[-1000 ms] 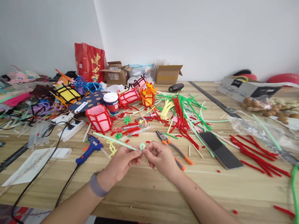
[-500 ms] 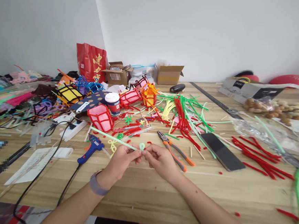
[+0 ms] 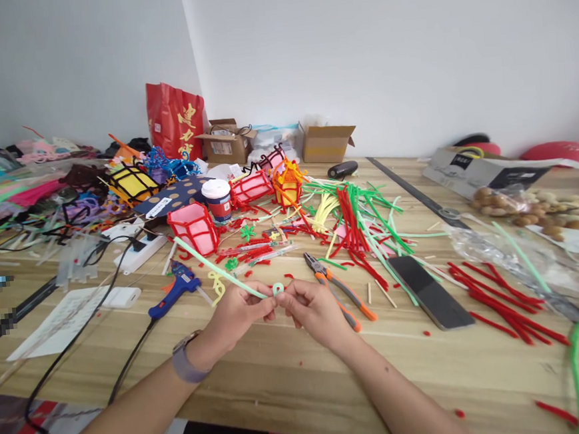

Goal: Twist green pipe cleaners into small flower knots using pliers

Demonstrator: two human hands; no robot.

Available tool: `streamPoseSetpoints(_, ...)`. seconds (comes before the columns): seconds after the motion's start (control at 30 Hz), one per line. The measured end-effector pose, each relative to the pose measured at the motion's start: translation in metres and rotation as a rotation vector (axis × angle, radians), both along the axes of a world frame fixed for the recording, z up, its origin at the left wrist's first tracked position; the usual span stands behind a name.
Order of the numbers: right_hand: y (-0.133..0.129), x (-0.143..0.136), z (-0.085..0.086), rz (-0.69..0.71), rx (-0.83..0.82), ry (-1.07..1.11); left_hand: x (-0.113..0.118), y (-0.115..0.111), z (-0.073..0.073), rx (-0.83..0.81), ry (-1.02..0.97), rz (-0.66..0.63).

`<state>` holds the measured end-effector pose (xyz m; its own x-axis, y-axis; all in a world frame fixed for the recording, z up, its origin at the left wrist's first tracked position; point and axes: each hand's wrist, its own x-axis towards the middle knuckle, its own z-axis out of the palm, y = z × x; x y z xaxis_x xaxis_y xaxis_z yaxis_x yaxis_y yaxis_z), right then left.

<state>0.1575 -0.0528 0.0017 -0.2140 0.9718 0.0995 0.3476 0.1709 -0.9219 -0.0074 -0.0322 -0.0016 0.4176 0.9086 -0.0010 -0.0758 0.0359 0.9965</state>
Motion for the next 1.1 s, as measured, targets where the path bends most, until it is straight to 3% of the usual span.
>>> streamPoseSetpoints(0.07,0.0,0.001,-0.001,0.005,0.027,-0.025,0.001,0.0,0.0,-0.027,-0.024,-0.006)
streamPoseSetpoints(0.13,0.0,0.001,-0.004,-0.026,0.161,-0.08,0.001,0.001,-0.001,-0.1,-0.086,-0.007)
streamPoseSetpoints(0.23,-0.001,0.003,-0.008,-0.059,0.567,-0.231,0.002,0.004,-0.005,-0.276,-0.19,-0.018)
streamPoseSetpoints(0.33,-0.001,0.005,-0.009,0.02,0.881,-0.36,0.002,0.008,-0.008,-0.394,-0.247,-0.022)
streamPoseSetpoints(0.6,0.0,0.017,-0.005,0.042,1.15,-0.685,0.001,0.008,-0.006,-0.483,-0.253,-0.036)
streamPoseSetpoints(0.8,-0.002,0.022,0.0,0.137,1.34,-0.878,0.001,0.009,-0.008,-0.533,-0.245,-0.102)
streamPoseSetpoints(0.87,-0.003,0.02,0.0,0.122,1.332,-0.874,0.001,0.008,-0.007,-0.469,-0.207,-0.11)
streamPoseSetpoints(0.97,-0.004,0.015,-0.003,0.043,1.192,-0.766,0.001,0.004,-0.002,-0.237,-0.099,-0.1)
streamPoseSetpoints(1.03,-0.003,0.01,-0.004,-0.023,0.956,-0.609,-0.001,0.001,0.0,-0.069,0.004,-0.077)
streamPoseSetpoints(1.1,-0.002,0.005,-0.004,-0.061,0.551,-0.384,-0.002,-0.003,0.001,0.115,0.127,-0.026)
